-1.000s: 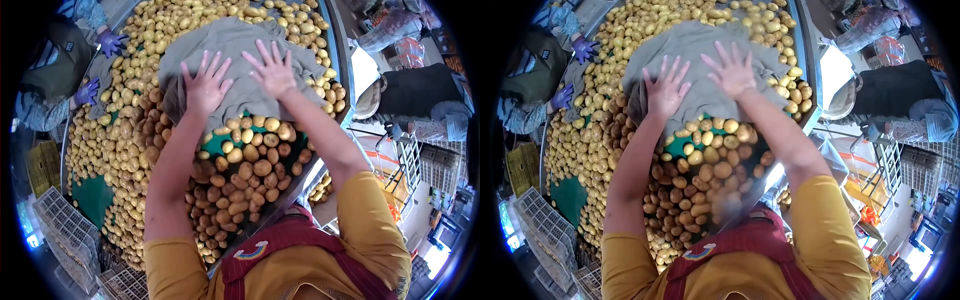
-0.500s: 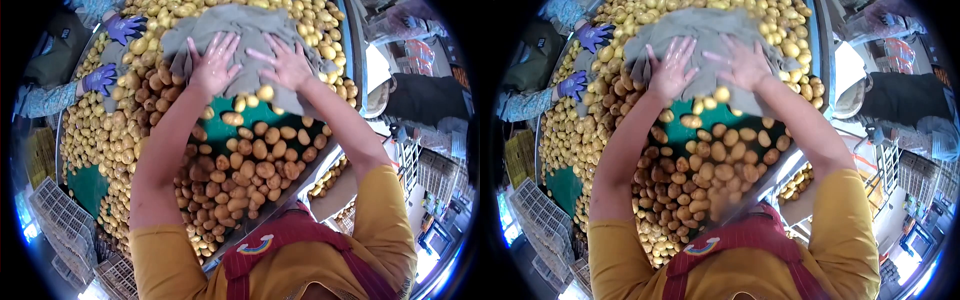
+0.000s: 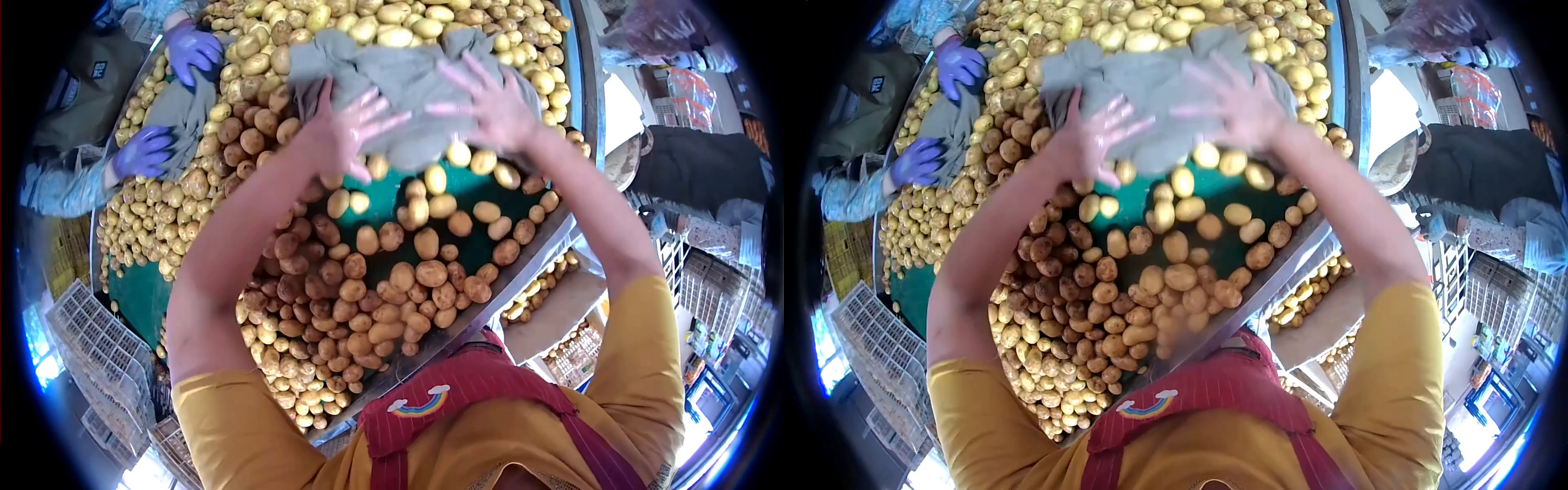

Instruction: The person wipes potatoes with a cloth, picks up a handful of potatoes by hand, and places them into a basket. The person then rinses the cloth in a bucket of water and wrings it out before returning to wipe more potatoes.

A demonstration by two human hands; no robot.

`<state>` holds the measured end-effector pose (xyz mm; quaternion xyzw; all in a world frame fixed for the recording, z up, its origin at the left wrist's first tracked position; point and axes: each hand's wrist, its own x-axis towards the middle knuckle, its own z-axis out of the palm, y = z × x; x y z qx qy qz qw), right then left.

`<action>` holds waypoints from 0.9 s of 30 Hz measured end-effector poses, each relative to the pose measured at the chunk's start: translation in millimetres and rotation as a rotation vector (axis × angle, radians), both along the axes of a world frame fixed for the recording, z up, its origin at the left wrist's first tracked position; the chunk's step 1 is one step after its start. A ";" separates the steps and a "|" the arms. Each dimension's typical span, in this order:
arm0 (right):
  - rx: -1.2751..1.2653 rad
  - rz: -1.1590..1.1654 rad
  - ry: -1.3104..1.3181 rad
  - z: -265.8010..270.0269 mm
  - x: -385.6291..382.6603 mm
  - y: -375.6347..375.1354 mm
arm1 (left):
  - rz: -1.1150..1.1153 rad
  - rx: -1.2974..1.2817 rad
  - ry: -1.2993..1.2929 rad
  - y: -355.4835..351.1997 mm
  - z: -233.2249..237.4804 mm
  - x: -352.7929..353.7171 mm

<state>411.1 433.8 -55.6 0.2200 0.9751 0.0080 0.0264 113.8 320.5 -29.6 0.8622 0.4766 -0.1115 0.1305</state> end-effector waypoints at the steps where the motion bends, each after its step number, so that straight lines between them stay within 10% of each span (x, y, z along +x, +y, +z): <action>1: -0.058 -0.078 -0.085 4.3 -11.6 16.3 | -0.016 0.052 0.001 16.8 -12.6 -8.5; 6: -0.896 -0.390 -0.058 42.9 -14.1 -13.1 | 0.224 -0.033 -0.285 -1.2 -18.3 -19.6; 11: -0.396 -0.010 -0.296 46.9 23.0 -175.9 | -0.195 -0.108 -0.168 -124.3 35.8 22.1; 18: -0.064 -0.170 -0.119 6.3 15.9 -53.6 | -0.143 0.298 0.008 -10.5 -36.3 27.2; 21: -0.176 -0.399 -0.210 6.3 -18.1 -6.4 | 0.069 0.144 0.307 33.8 -2.9 35.1; 24: -0.540 -0.509 0.108 5.1 -5.4 -69.9 | 0.105 0.011 0.006 -10.9 2.7 3.6; 27: -0.435 -0.114 -0.156 46.7 5.6 -167.3 | 0.020 -0.178 -0.114 -105.3 34.2 -3.6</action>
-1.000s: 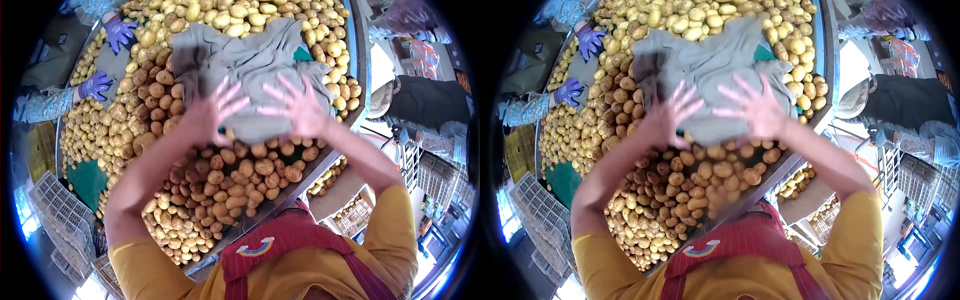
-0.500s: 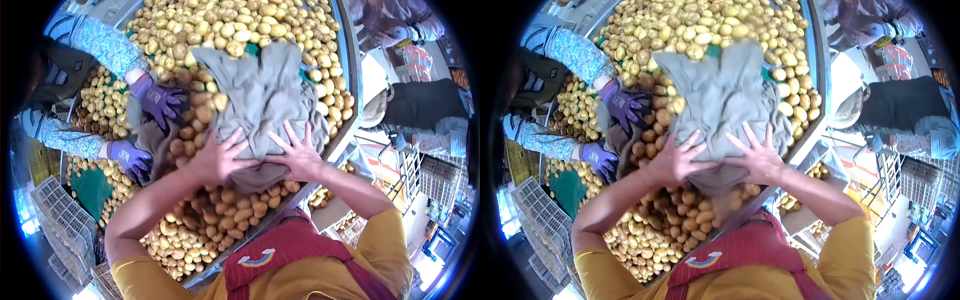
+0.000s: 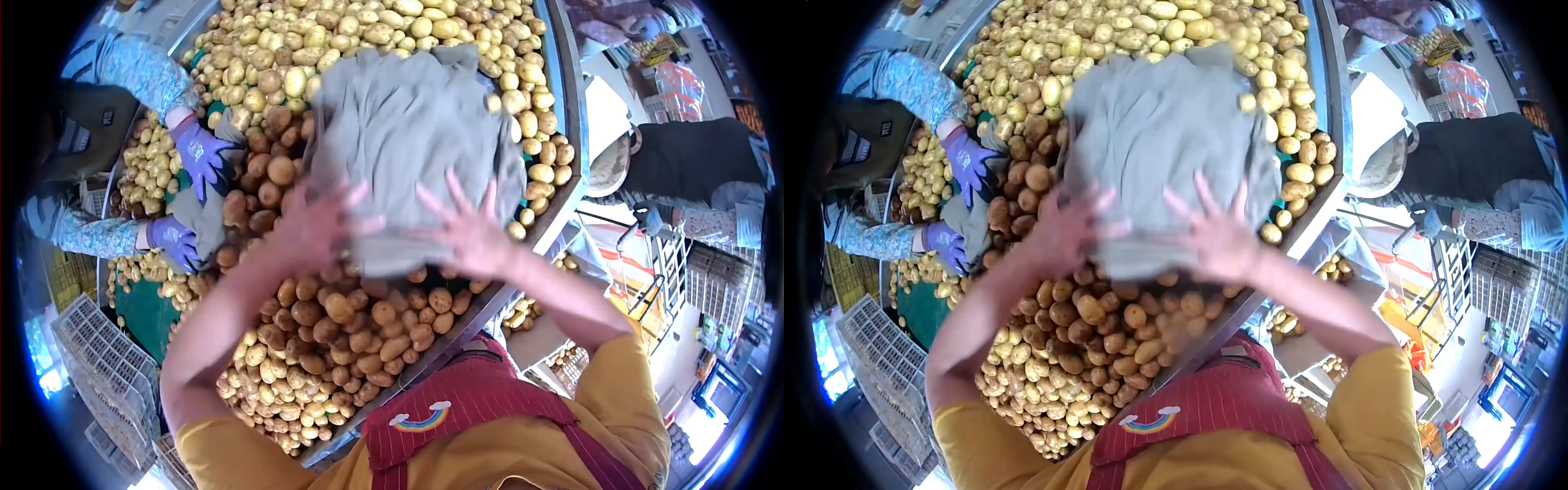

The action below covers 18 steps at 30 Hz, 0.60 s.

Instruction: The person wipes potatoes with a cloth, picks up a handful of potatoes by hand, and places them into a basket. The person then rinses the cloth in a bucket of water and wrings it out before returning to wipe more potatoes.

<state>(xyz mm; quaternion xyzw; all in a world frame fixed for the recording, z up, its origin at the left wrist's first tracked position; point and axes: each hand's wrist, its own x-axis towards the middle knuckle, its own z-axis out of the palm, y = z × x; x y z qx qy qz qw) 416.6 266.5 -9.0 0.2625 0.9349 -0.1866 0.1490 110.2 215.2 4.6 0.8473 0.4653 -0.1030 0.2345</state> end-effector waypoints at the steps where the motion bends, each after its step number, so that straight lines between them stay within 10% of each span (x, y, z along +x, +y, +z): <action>1: -0.077 0.022 -0.020 2.0 4.0 -24.3 | -0.030 -0.065 0.041 -19.1 14.1 11.2; 7: 0.160 0.101 0.007 -28.2 5.4 43.0 | -0.120 0.390 0.058 32.0 -52.1 3.9; 11: 0.292 -0.257 0.001 -49.5 -40.9 140.6 | 0.109 0.464 -0.093 116.2 -57.7 -6.7; 14: -0.098 -0.582 0.335 -55.2 -54.2 98.1 | 0.197 0.332 -0.080 106.1 -37.5 -20.9; 18: 0.076 0.031 0.116 -10.2 -15.7 -21.2 | -0.020 0.067 0.177 -24.8 20.6 -11.0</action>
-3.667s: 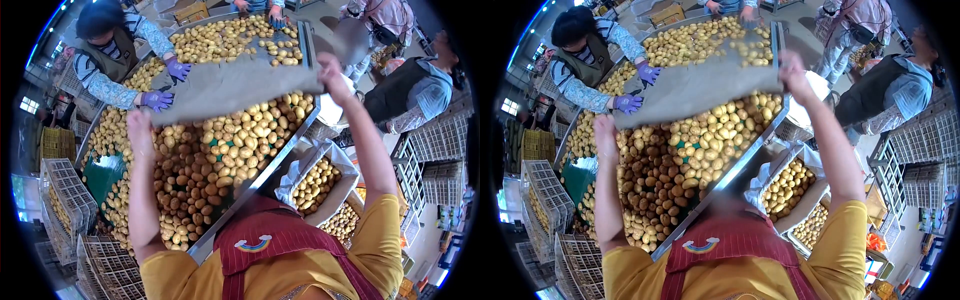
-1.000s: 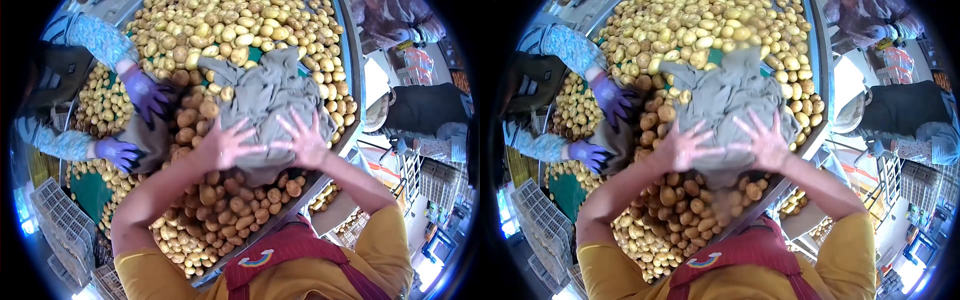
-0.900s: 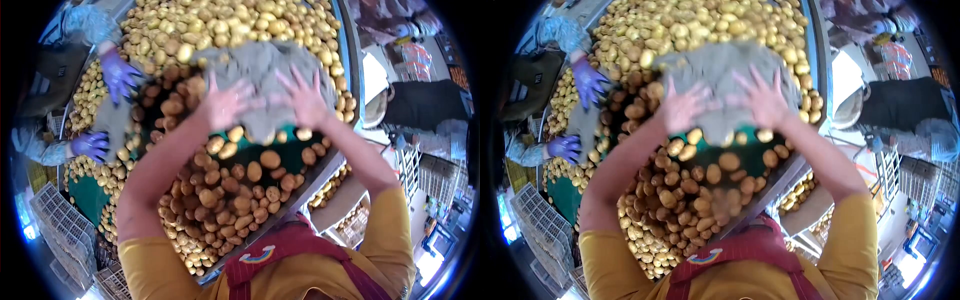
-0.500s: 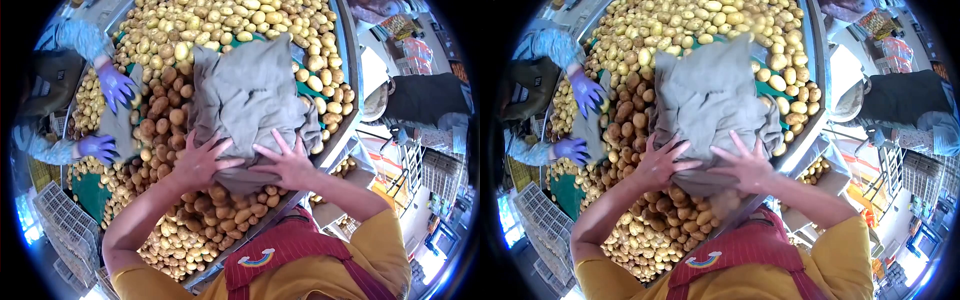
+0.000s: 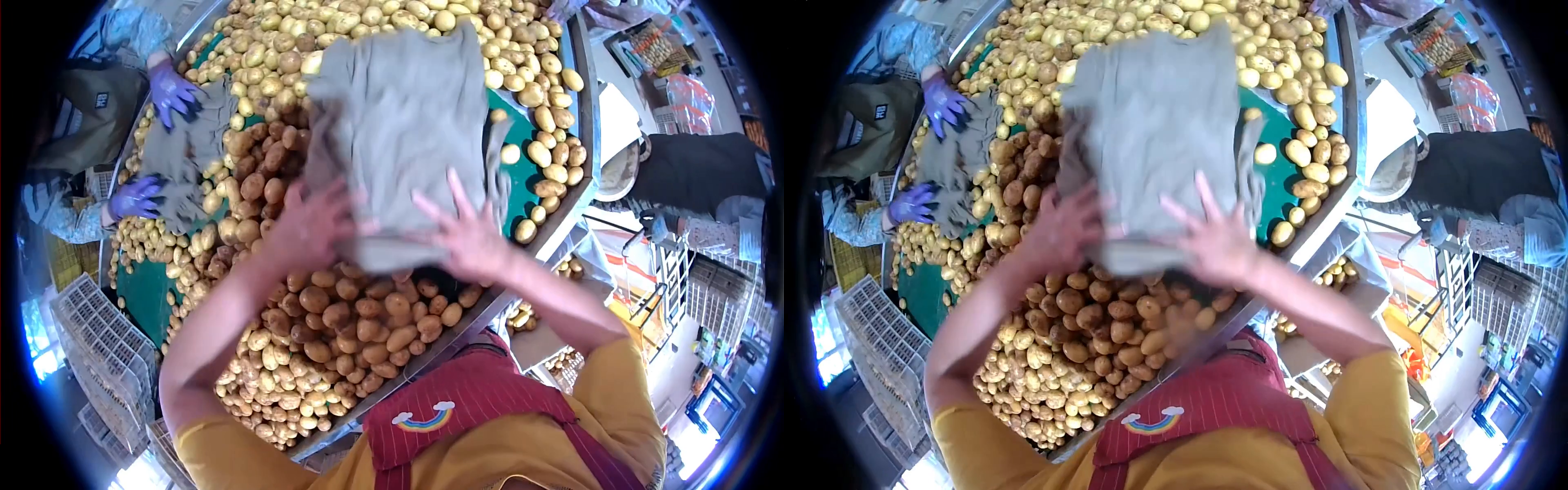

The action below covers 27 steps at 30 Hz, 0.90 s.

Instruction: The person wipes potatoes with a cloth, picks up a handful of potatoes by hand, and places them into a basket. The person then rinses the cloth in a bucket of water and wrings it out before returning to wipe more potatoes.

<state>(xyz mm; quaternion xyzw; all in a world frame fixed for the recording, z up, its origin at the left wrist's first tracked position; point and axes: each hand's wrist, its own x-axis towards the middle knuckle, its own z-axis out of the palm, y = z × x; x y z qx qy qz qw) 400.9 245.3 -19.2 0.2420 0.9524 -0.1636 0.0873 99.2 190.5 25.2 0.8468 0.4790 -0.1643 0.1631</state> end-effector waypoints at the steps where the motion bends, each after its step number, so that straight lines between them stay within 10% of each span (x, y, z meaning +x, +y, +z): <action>1: -0.098 -0.036 -0.069 5.1 7.8 -27.3 | -0.034 -0.064 -0.023 -23.4 0.1 11.1; 6: 0.022 0.093 -0.235 3.4 0.9 25.4 | -0.039 0.119 -0.044 10.7 -37.5 25.9; 10: 0.183 -0.250 -0.098 -20.7 -38.7 109.8 | -0.056 0.671 -0.031 107.7 -95.6 10.3; 20: -0.096 0.107 -0.102 25.2 40.0 -35.7 | 0.031 0.158 -0.330 -41.4 -30.5 32.4; 22: -0.471 -0.195 0.340 -20.9 58.5 -2.7 | 0.149 -0.008 -0.278 -8.9 -38.0 23.4; 27: -0.312 -0.611 0.615 125.7 -2.9 112.0 | 0.415 0.447 -0.525 124.1 39.1 -8.9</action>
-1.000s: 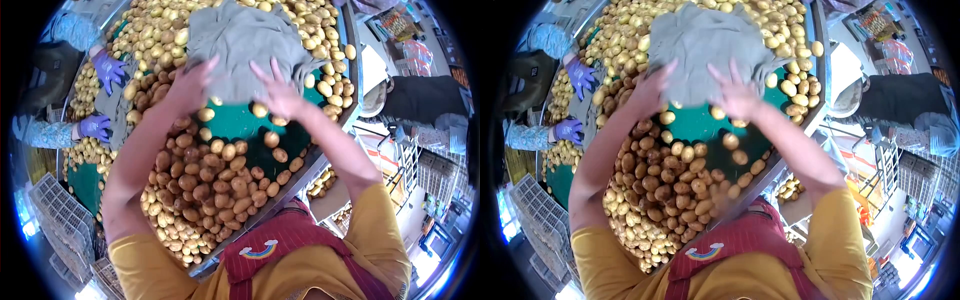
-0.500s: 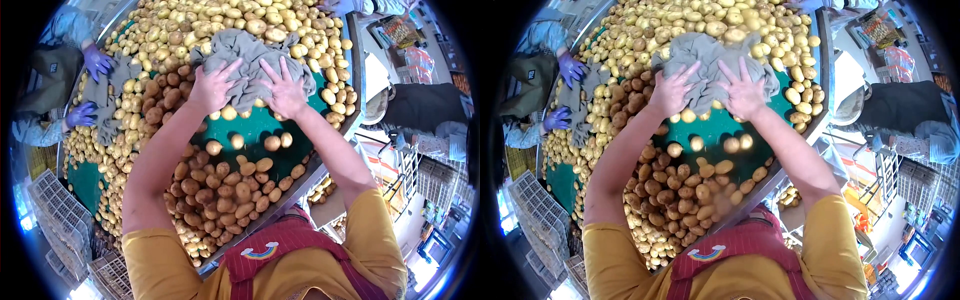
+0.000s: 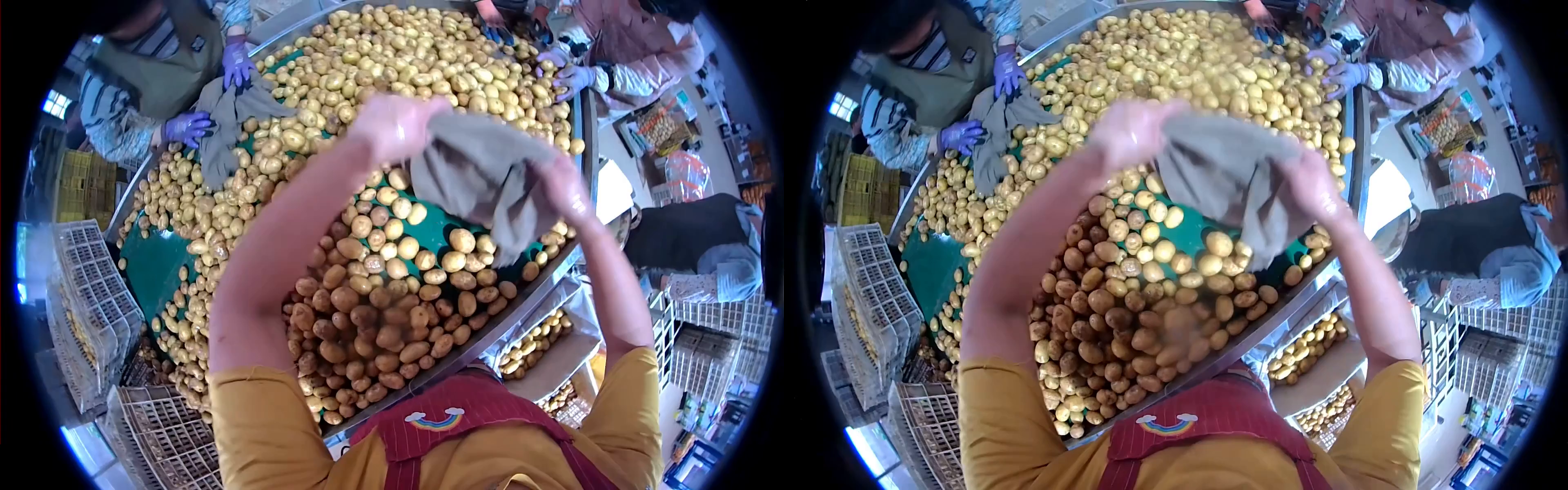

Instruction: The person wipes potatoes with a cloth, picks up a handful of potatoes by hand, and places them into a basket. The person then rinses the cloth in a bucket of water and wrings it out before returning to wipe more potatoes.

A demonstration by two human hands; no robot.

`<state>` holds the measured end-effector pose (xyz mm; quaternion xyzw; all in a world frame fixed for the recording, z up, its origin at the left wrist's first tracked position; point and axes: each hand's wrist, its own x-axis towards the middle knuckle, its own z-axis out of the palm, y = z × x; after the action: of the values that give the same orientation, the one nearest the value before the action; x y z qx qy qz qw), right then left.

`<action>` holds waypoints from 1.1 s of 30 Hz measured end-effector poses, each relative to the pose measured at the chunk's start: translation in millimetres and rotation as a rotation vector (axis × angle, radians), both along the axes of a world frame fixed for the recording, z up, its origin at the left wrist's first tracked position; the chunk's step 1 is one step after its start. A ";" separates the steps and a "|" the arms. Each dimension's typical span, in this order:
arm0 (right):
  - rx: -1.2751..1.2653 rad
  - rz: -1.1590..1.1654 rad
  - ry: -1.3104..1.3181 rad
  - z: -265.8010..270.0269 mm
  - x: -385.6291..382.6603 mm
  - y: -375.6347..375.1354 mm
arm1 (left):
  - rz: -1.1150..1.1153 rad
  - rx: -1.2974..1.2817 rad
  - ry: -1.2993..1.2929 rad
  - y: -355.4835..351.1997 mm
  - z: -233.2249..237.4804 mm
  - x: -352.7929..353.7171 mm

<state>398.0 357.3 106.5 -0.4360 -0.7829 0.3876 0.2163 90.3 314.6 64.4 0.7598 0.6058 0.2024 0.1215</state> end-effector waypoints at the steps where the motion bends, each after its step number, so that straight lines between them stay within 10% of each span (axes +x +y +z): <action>1: 0.094 0.060 0.121 23.3 -6.1 15.6 | 0.088 0.080 0.199 -12.3 85.2 3.6; 6: 0.365 0.433 -0.127 80.0 -51.3 -0.1 | -0.009 0.476 0.263 -60.7 113.2 -51.0; 13: 0.575 0.482 -0.705 -170.5 -156.6 0.9 | 0.139 0.014 0.392 -62.3 -97.4 -71.2; 21: 0.491 0.305 -0.814 -176.4 -172.0 52.8 | 0.202 -0.081 0.403 43.4 -114.5 -59.8; 26: 0.461 0.606 -0.661 -143.7 -65.4 -45.8 | -0.069 -0.301 0.283 -76.7 -101.5 -14.5; 31: 0.339 0.972 -0.696 -63.1 -47.1 -68.1 | -0.093 0.031 0.422 -197.0 -116.4 43.3; 33: 0.002 0.824 -0.269 -60.7 -89.2 -24.8 | -0.070 -0.101 0.281 -204.6 -83.0 58.3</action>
<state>308.8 332.5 45.8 -0.1335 -0.9131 0.3805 -0.0602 148.6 110.1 -18.6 0.7943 0.5992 0.0590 0.0805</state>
